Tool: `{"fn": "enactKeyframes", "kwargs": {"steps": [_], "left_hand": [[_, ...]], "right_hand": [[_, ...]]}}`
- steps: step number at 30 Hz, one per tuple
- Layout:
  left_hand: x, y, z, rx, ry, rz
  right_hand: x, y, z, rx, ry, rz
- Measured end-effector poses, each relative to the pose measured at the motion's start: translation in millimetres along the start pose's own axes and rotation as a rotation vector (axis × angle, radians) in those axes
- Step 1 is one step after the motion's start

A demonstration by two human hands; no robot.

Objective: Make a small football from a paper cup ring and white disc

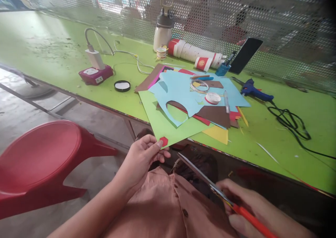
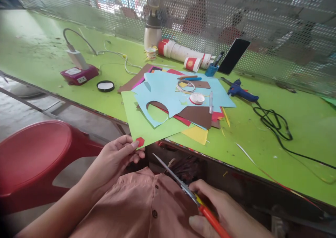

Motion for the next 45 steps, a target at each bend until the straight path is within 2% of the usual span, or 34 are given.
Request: {"fn": "enactKeyframes", "kwargs": {"steps": [1,3,13,19,30,37,45], "left_hand": [[0,0.2,-1,0.010,0.002,0.001],[1,0.3,-1,0.024,0.007,0.004],[1,2.5,-2,-0.008,0.007,0.004],[3,3.0,0,0.011,0.022,0.029],[3,2.2,-1,0.052,0.036,0.038],[3,1.6,-3,0.039,0.033,0.015],[1,0.7,-4,0.034,0.030,0.005]], "right_hand": [[-6,9,-3,-0.023,-0.009,-0.050],[-15,19,-8,-0.048,-0.027,-0.070],[-38,52,-17,-0.107,-0.046,-0.031],[-39,53,-24,-0.111,-0.075,0.031],[-38,51,-39,-0.094,-0.056,0.068],[-37,56,-35,-0.134,-0.023,0.085],[-37,56,-34,-0.054,-0.034,0.122]]}}
Point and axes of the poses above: each hand's wrist, its own x-axis away from the middle knuckle, its own y-axis out of the palm, z = x × y, the point moved 8 cm from there along -x, towards the middle knuckle, and after that the axes turned 1 degree about -z, right-handed, at the moved point
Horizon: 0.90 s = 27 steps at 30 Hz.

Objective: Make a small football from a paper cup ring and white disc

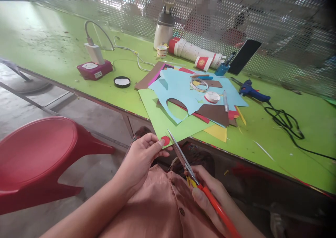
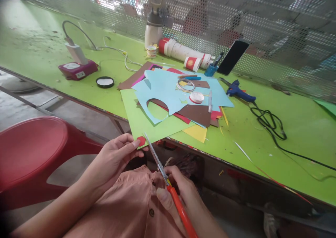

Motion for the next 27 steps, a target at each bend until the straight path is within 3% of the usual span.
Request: {"fn": "enactKeyframes", "kwargs": {"steps": [27], "left_hand": [[-0.4,-0.7,-1.9,0.007,-0.024,-0.017]], "right_hand": [[-0.9,3.9,2.7,-0.066,-0.008,-0.050]]}}
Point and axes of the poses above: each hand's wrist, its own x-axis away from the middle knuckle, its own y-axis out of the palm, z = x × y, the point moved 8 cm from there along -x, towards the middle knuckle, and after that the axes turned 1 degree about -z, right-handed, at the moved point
